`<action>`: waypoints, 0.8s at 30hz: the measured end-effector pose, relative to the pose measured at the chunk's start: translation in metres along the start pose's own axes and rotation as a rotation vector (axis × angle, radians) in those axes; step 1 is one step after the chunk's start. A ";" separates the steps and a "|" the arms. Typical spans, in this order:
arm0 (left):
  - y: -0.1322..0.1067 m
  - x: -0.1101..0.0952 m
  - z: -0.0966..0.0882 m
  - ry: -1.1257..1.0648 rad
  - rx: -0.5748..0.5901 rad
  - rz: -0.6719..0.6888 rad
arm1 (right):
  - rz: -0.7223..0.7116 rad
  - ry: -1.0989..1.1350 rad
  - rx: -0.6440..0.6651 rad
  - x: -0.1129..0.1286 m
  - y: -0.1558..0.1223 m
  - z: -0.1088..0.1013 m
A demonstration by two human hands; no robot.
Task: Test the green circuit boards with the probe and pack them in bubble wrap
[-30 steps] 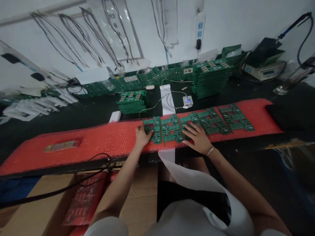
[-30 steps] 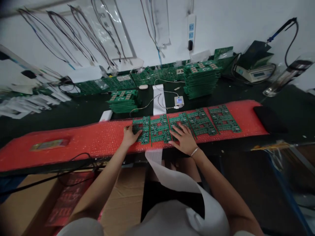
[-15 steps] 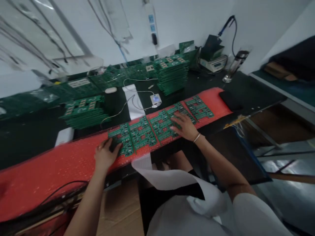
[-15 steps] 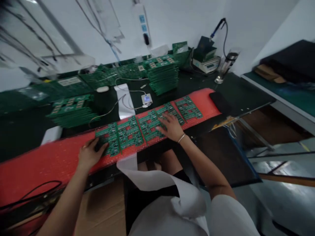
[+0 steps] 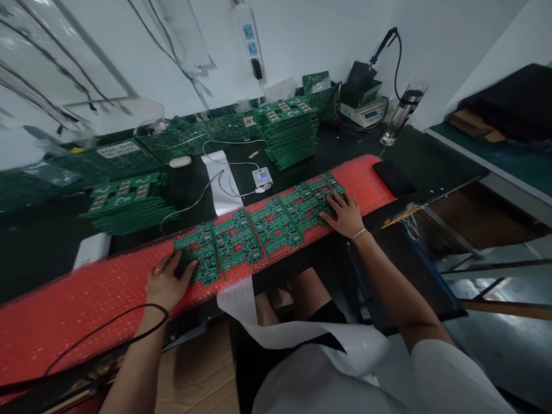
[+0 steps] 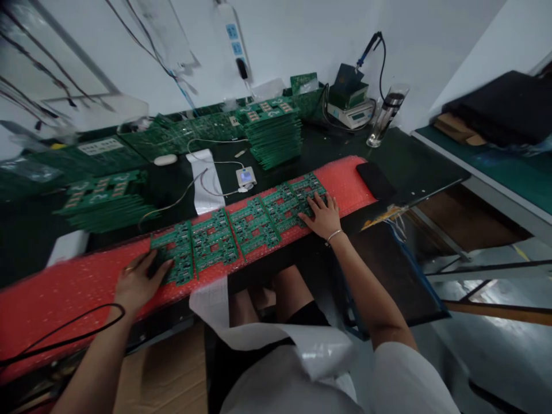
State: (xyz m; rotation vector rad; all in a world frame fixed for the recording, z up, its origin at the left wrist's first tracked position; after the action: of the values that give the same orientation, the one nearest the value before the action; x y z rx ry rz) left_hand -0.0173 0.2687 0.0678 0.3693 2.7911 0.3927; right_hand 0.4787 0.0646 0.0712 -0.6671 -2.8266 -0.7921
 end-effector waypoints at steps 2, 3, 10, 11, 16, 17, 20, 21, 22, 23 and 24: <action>-0.002 0.000 -0.002 0.018 -0.007 -0.009 | -0.030 0.026 0.006 0.005 -0.003 -0.002; -0.002 0.000 -0.003 0.030 -0.013 -0.019 | -0.040 0.032 0.007 0.007 -0.004 -0.003; -0.001 0.000 -0.007 0.029 -0.014 -0.028 | -0.090 -0.026 0.005 0.022 -0.013 -0.008; -0.001 0.001 -0.009 0.034 -0.017 -0.028 | -0.096 -0.040 0.010 0.024 -0.014 -0.009; -0.003 0.011 -0.017 0.109 -0.023 -0.053 | -0.124 -0.074 0.020 0.035 -0.015 -0.008; -0.004 0.011 -0.019 0.113 -0.016 -0.045 | -0.127 -0.075 0.014 0.036 -0.015 -0.008; -0.009 0.008 -0.020 0.122 0.012 -0.005 | -0.143 -0.078 -0.013 0.034 -0.017 -0.008; -0.010 0.007 -0.020 0.129 0.014 0.000 | -0.157 -0.076 -0.020 0.032 -0.019 -0.009; -0.012 0.006 -0.021 0.133 0.011 0.002 | -0.175 -0.067 -0.028 0.029 -0.020 -0.012; -0.013 0.005 -0.022 0.129 0.005 0.002 | -0.194 -0.050 -0.044 0.025 -0.020 -0.016; -0.015 0.002 -0.023 0.114 -0.003 0.003 | -0.218 -0.023 -0.061 0.022 -0.018 -0.020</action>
State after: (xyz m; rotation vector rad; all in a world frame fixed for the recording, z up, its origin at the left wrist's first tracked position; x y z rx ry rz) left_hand -0.0305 0.2497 0.0840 0.3612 2.9006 0.4321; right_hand 0.4506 0.0487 0.0853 -0.3815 -2.9416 -0.9128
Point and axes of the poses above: each hand's wrist, its own y-axis towards the middle knuckle, its own z-axis out of the palm, x = y × z, the point moved 8 cm from there along y, towards the middle knuckle, and after that the axes turned 12 degrees about -x, right-handed, at the moved point
